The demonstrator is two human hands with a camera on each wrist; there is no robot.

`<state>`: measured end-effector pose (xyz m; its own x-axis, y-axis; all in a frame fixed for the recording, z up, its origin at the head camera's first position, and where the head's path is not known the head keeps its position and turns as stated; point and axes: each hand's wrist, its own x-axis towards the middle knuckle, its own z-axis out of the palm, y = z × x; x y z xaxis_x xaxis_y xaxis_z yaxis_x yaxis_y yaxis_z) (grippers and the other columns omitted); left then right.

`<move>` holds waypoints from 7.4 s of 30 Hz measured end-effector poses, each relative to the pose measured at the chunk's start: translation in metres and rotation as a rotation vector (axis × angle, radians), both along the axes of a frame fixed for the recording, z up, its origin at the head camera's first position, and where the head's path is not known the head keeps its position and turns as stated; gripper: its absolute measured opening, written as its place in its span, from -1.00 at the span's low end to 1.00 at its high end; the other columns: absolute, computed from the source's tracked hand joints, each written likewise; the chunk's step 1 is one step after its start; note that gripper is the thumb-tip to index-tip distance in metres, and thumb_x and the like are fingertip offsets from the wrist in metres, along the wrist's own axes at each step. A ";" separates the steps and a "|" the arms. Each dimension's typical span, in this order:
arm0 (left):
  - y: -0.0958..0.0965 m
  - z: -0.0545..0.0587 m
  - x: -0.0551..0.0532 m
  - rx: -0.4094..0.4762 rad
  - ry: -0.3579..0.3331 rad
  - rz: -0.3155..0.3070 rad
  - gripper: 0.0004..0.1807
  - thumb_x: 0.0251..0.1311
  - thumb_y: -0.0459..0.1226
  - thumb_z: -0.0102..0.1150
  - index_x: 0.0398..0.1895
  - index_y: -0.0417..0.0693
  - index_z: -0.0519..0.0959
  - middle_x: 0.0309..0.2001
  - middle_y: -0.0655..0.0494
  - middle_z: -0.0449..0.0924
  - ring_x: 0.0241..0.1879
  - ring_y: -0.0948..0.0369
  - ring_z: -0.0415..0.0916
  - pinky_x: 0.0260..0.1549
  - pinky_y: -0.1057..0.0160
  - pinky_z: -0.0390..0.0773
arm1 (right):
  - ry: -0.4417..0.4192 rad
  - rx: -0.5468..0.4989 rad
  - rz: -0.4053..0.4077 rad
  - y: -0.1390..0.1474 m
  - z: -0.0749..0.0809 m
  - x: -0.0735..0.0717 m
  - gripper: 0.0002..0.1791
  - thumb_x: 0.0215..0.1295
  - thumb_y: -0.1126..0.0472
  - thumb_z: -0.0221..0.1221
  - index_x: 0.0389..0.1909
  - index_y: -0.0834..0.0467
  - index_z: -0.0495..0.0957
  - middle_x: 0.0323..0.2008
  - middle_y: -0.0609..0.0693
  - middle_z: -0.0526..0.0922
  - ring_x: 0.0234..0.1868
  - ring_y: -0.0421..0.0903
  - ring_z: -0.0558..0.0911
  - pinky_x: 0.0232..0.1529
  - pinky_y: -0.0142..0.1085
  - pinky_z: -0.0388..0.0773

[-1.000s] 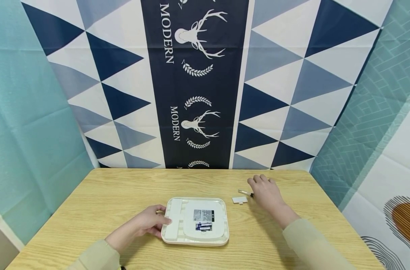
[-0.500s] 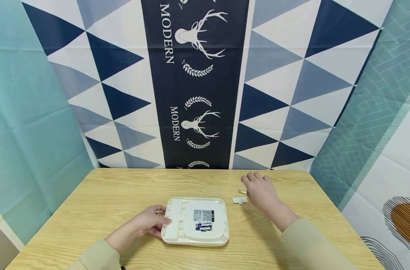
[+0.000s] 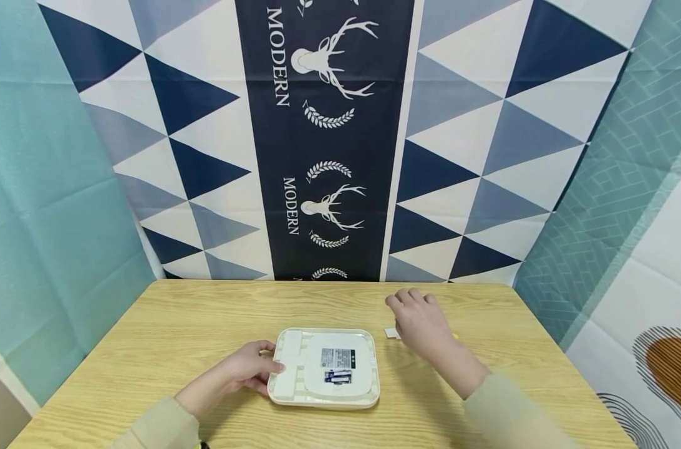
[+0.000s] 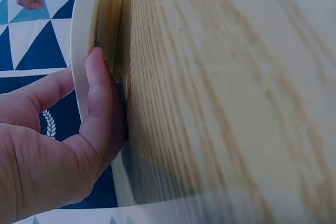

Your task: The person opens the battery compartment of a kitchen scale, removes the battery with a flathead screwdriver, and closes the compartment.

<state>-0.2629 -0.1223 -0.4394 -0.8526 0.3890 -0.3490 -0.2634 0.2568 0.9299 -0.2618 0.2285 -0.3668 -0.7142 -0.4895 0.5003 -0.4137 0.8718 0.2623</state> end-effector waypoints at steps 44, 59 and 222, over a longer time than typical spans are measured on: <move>0.002 0.005 0.000 -0.017 -0.007 0.007 -0.42 0.13 -0.38 0.24 0.19 -0.35 0.24 -0.42 -0.12 0.65 -0.54 0.15 0.62 -0.55 0.16 0.68 | -0.091 -0.010 0.235 -0.055 -0.042 0.046 -0.57 -0.08 0.15 0.40 -0.13 0.03 0.54 -0.19 -0.10 0.57 -0.14 -0.11 0.51 -0.25 -0.16 0.55; 0.002 0.003 -0.001 -0.026 -0.004 0.013 -0.42 0.14 -0.38 0.23 0.19 -0.36 0.24 -0.42 -0.11 0.65 -0.53 0.14 0.62 -0.55 0.17 0.68 | -0.140 0.031 0.271 -0.065 -0.051 0.043 -0.66 0.01 0.19 0.32 -0.14 0.03 0.55 -0.18 -0.11 0.58 -0.13 -0.15 0.53 -0.24 -0.20 0.52; 0.003 0.000 -0.003 -0.032 0.008 0.017 -0.43 0.13 -0.39 0.24 0.17 -0.38 0.25 -0.44 -0.11 0.64 -0.55 0.15 0.61 -0.56 0.16 0.68 | -0.150 0.160 0.103 0.019 -0.071 -0.006 -0.85 0.06 0.39 0.26 -0.36 0.11 0.55 -0.38 -0.04 0.64 -0.32 -0.11 0.52 -0.34 -0.21 0.58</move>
<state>-0.2656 -0.1194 -0.4390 -0.8619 0.3631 -0.3540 -0.2607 0.2816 0.9234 -0.2673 0.2476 -0.4375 -0.7170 -0.6281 0.3023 -0.5431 0.7752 0.3227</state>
